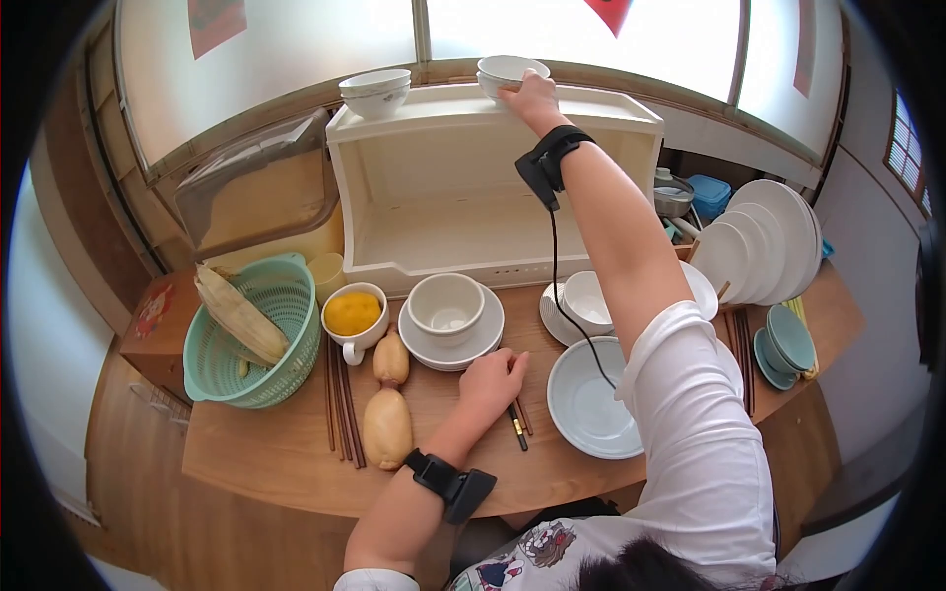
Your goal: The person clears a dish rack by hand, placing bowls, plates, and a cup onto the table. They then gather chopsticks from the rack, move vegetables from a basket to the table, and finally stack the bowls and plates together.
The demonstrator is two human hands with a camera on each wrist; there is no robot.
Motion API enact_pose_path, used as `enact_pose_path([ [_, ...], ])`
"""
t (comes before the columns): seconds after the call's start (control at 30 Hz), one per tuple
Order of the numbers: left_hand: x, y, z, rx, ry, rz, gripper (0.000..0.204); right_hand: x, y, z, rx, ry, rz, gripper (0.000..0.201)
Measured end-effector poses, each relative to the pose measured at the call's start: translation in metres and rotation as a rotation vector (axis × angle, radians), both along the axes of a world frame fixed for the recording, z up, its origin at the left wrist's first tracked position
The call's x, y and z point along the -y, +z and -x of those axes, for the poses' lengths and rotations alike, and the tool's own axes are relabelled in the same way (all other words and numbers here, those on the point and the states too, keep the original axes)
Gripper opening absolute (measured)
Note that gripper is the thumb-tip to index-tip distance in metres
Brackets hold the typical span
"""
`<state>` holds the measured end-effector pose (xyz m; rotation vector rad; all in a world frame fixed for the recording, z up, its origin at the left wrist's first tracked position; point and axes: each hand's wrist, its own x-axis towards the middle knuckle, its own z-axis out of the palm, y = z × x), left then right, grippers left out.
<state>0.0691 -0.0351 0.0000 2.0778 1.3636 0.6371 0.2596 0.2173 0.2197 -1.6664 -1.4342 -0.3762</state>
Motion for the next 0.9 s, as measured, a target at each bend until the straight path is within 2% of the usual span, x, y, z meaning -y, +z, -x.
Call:
enact_pose_path([
  [0.07, 0.000, 0.000, 0.000, -0.031, -0.001, 0.000, 0.036, -0.002, -0.004, -0.004, -0.006, 0.019, -0.084, 0.049],
  [0.17, 0.001, 0.000, 0.000, -0.007, 0.004, -0.017, 0.036, 0.003, -0.009, -0.010, -0.059, 0.035, -0.184, 0.046],
  [0.2, -0.001, -0.001, 0.000, -0.007, -0.001, -0.016, 0.036, 0.010, -0.005, -0.010, -0.059, 0.030, -0.182, 0.046],
  [0.27, -0.001, -0.006, 0.000, 0.027, -0.004, -0.075, 0.035, 0.035, 0.007, -0.011, -0.184, 0.173, -0.233, 0.046],
  [0.37, 0.000, -0.003, -0.001, 0.023, 0.012, -0.055, 0.035, 0.061, 0.026, -0.026, -0.144, 0.209, -0.359, 0.051],
  [0.47, -0.003, -0.005, -0.002, -0.008, -0.001, -0.048, 0.036, 0.116, 0.033, -0.048, -0.138, 0.308, -0.371, 0.042],
  [0.5, -0.004, -0.007, -0.002, -0.016, 0.007, -0.050, 0.037, 0.151, 0.035, -0.051, -0.133, 0.325, -0.270, 0.045],
  [0.6, -0.006, -0.008, -0.002, -0.011, -0.010, -0.034, 0.039, 0.226, 0.020, -0.064, -0.120, 0.300, -0.209, 0.042],
  [0.67, -0.010, -0.012, -0.002, -0.011, -0.025, -0.044, 0.039, 0.263, 0.004, -0.075, -0.127, 0.644, -0.327, 0.038],
  [0.7, -0.012, -0.015, -0.001, -0.010, -0.025, -0.064, 0.040, 0.278, -0.005, -0.089, -0.130, 0.630, -0.321, 0.038],
  [0.77, -0.014, -0.016, -0.002, -0.020, -0.039, -0.069, 0.040, 0.305, -0.025, -0.118, -0.015, 0.423, -0.083, 0.021],
  [0.8, -0.014, -0.017, -0.002, -0.017, -0.041, -0.055, 0.041, 0.321, -0.034, -0.122, -0.018, 0.410, -0.077, 0.021],
  [0.87, -0.016, -0.019, -0.001, -0.011, -0.051, -0.055, 0.040, 0.359, -0.056, -0.119, -0.230, 0.439, -0.029, 0.025],
  [0.9, -0.016, -0.019, -0.001, -0.012, -0.059, -0.053, 0.040, 0.374, -0.069, -0.121, -0.244, 0.410, -0.021, 0.025],
])
